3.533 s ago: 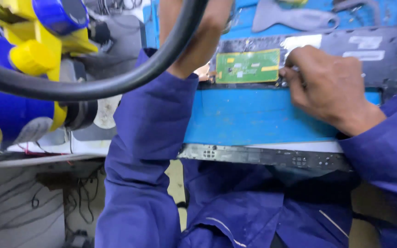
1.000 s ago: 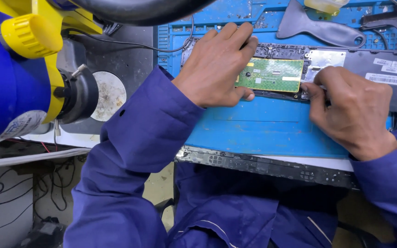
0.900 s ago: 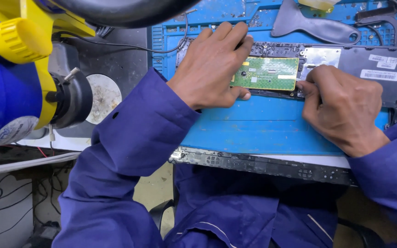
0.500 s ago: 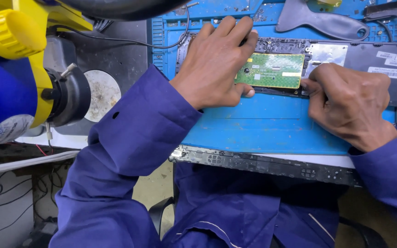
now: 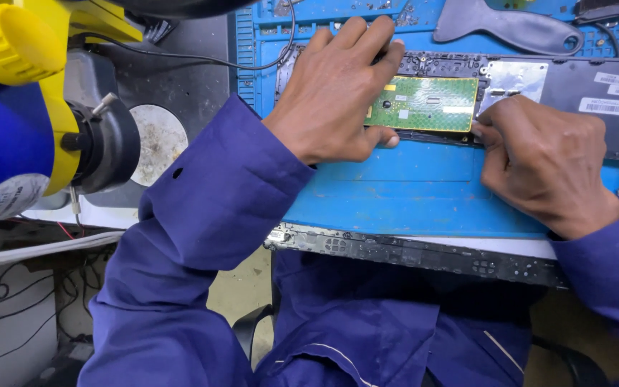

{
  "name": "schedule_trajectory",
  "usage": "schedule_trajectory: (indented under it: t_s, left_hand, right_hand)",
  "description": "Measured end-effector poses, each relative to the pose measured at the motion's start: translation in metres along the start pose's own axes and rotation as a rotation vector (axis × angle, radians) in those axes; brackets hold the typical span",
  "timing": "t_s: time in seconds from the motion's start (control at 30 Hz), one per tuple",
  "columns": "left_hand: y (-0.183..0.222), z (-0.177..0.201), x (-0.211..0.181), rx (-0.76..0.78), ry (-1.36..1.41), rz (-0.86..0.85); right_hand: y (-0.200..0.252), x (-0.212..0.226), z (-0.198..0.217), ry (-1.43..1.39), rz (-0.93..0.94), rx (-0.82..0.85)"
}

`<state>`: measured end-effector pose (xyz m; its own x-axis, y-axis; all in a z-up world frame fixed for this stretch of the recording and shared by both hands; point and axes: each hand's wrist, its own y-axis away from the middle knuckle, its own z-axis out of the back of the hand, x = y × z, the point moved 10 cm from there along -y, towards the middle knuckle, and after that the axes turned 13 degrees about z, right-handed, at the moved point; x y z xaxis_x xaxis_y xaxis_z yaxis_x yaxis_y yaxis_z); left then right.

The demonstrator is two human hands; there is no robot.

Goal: Removing a small circuit board from a laptop chassis using a prying tool and a heat gun.

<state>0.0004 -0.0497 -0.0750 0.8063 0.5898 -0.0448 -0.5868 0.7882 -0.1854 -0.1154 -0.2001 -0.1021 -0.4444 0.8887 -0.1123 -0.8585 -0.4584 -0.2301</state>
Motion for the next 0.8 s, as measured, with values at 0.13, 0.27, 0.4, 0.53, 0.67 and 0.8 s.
schedule_trajectory:
  t_s: [0.13,0.27,0.4,0.53,0.67,0.8]
  left_hand:
    - [0.001,0.003,-0.005,-0.013,0.0,-0.032]
    - [0.001,0.006,-0.004,-0.037,-0.004,-0.042]
    - [0.002,0.006,-0.005,-0.035,0.007,-0.046]
    - [0.001,0.009,-0.006,-0.037,0.005,-0.046]
    - [0.002,0.012,-0.007,-0.041,0.0,-0.045]
    - [0.002,0.016,-0.008,-0.041,0.03,-0.05]
  right_hand:
    - [0.0,-0.001,-0.002,-0.045,-0.061,-0.02]
    - [-0.001,-0.003,-0.005,-0.04,-0.109,-0.004]
    - [0.0,-0.002,-0.006,-0.042,-0.115,-0.02]
    - [-0.002,-0.003,-0.005,-0.03,-0.127,-0.037]
    - [-0.004,-0.002,-0.003,-0.014,-0.136,-0.039]
    - [0.0,-0.005,-0.005,0.018,-0.16,-0.024]
